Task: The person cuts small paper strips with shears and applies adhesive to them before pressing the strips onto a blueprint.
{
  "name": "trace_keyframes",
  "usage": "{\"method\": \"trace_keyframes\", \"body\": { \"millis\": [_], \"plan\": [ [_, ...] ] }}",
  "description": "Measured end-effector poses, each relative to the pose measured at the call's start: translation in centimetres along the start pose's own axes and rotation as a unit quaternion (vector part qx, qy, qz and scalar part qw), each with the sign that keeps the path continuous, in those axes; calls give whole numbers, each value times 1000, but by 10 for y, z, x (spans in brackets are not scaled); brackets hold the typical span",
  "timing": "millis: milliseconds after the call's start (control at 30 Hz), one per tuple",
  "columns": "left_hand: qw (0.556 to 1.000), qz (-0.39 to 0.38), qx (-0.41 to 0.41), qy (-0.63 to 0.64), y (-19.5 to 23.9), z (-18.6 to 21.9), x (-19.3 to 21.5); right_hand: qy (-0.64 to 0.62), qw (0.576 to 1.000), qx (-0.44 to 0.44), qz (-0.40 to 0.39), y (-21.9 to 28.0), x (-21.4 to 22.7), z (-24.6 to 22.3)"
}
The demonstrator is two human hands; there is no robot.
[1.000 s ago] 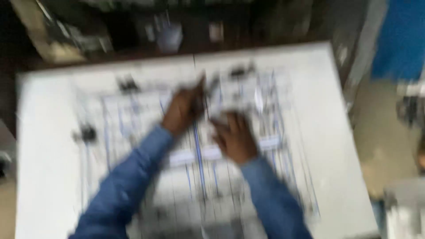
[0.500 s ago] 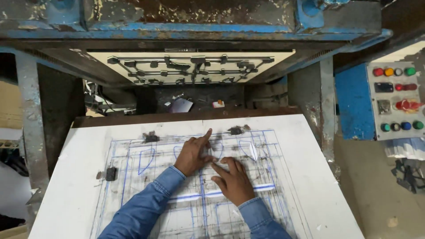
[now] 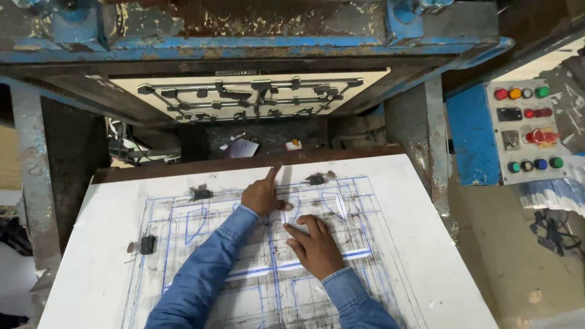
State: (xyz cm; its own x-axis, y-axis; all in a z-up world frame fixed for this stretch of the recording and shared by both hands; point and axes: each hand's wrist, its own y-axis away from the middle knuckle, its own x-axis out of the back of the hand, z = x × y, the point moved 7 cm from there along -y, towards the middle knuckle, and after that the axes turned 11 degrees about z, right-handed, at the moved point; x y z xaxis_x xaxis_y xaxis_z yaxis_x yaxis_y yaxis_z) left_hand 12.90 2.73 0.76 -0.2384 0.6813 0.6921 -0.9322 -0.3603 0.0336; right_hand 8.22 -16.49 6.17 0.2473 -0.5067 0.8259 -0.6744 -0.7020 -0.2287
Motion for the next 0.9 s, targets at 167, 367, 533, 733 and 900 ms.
{"method": "trace_keyframes", "body": {
  "millis": [167, 367, 533, 733, 900],
  "plan": [
    [992, -28, 61, -110, -23, -31, -13, 2, 1000, 13, 8, 1, -1, 0],
    [992, 33, 85, -90, -10, -25, -5, -10, 999, 26, 31, 1, 8, -7],
    [985, 84, 82, -125, -9, -43, -19, -28, 997, 49, 49, -3, 7, 0],
    [986, 130, 71, -76, -12, -70, -25, -55, 995, 54, 62, -1, 5, 6],
    [982, 126, 25, 137, -26, -87, -15, -45, 995, 47, 82, -3, -20, 40]
  ]
}}
